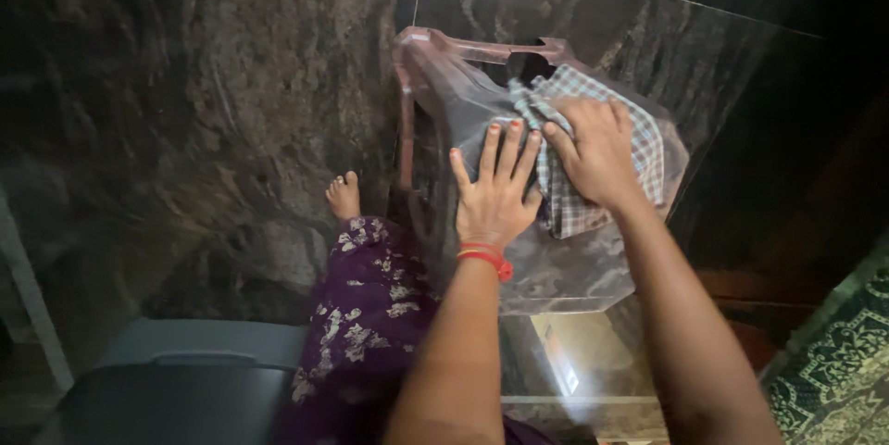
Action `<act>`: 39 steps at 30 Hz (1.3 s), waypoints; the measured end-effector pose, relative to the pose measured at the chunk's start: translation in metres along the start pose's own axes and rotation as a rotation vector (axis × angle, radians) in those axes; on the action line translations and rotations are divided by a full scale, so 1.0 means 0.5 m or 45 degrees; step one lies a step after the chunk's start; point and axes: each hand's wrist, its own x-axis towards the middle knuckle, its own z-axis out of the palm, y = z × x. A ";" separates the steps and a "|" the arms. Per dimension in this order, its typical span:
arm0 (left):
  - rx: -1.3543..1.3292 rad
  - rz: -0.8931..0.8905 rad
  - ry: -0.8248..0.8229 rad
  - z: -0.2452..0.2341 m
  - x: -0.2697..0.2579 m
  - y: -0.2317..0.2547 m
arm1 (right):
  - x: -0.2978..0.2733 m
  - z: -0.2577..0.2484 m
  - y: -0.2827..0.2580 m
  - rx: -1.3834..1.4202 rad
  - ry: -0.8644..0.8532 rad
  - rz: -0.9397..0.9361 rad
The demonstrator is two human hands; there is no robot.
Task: The person wipes down all sides of a plastic stool with a checkered cloth, moves it across the room, folds the cloth, and places a purple cushion inside a red tub.
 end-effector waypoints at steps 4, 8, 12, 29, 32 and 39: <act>-0.074 -0.020 0.019 0.003 0.001 0.004 | -0.027 0.022 0.020 -0.092 0.251 0.016; -0.056 -0.026 0.043 0.007 -0.002 0.006 | -0.017 0.003 0.103 -0.174 0.242 0.367; -0.008 -0.016 0.041 0.008 -0.002 0.005 | -0.015 -0.034 0.173 0.020 0.056 0.664; 0.051 -0.011 -0.010 -0.003 0.002 0.002 | -0.092 0.023 0.287 0.525 0.344 1.092; 0.080 0.002 -0.008 -0.002 0.002 0.000 | -0.132 0.065 0.215 0.188 0.648 1.014; 0.147 0.022 0.002 -0.008 0.001 -0.001 | -0.166 0.133 0.114 -0.370 0.483 0.872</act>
